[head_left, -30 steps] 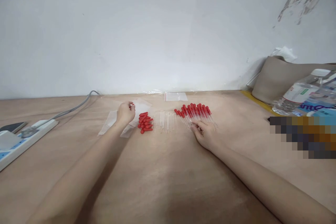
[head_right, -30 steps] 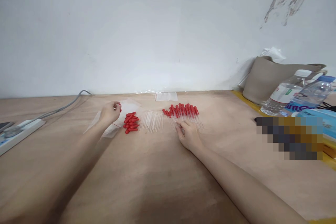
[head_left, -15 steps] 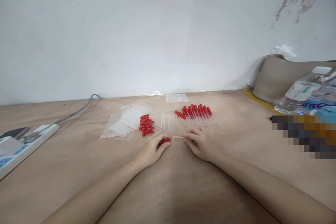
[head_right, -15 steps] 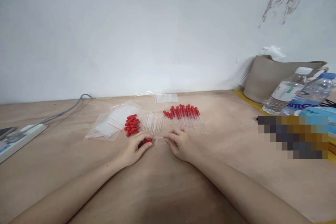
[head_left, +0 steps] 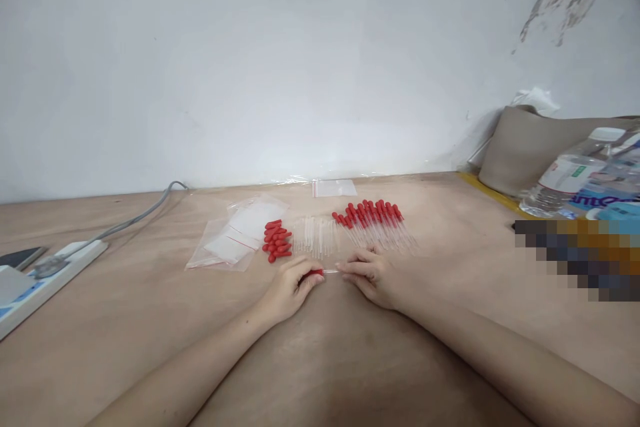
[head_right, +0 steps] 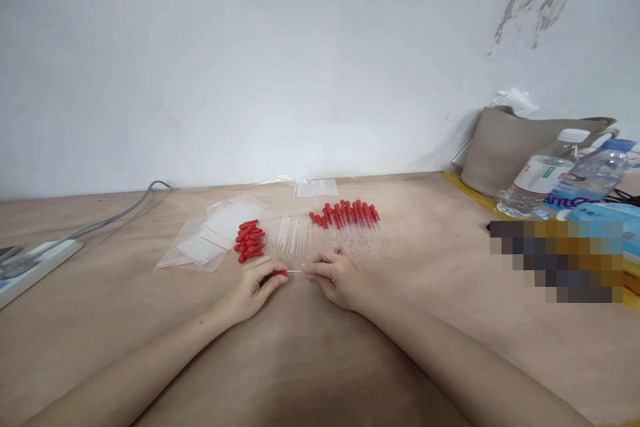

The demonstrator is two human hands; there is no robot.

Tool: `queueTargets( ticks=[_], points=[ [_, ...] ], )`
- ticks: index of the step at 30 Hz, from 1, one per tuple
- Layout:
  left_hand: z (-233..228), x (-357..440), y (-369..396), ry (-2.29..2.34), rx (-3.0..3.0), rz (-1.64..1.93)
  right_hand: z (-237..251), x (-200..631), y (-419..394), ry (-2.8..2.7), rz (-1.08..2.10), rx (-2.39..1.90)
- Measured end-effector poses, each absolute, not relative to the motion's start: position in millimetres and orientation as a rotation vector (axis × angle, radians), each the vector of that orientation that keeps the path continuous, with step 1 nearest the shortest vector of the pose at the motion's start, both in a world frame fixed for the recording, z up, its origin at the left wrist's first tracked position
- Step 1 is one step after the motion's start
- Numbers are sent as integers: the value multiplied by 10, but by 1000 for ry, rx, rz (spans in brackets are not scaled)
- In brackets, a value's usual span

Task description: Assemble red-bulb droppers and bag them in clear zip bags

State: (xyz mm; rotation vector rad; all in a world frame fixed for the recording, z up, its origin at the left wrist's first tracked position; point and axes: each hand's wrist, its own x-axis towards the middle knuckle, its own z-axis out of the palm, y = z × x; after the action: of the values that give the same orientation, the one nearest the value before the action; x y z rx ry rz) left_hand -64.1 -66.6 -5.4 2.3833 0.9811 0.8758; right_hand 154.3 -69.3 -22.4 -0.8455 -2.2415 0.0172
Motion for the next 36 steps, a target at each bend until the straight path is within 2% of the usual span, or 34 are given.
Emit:
queueTargets(
  ticks=[5, 15, 24, 31, 36],
  points=[
    [-78, -648, -677, 871, 2419, 814, -112, 1587, -686, -2349, 52, -849],
    [-135, -632, -677, 907, 2517, 801, -119, 1515, -732, -2402, -200, -899],
    [-152, -649, -684, 887, 2590, 779, -117, 1396, -769, -2452, 66, -1049],
    [-142, -708, -611, 1037, 2497, 914, 114, 1417, -824, -2496, 132, -1117],
    [-158, -730, -590, 1131, 2412, 844, 183, 1568, -535, -2195, 316, -1524]
  ],
)
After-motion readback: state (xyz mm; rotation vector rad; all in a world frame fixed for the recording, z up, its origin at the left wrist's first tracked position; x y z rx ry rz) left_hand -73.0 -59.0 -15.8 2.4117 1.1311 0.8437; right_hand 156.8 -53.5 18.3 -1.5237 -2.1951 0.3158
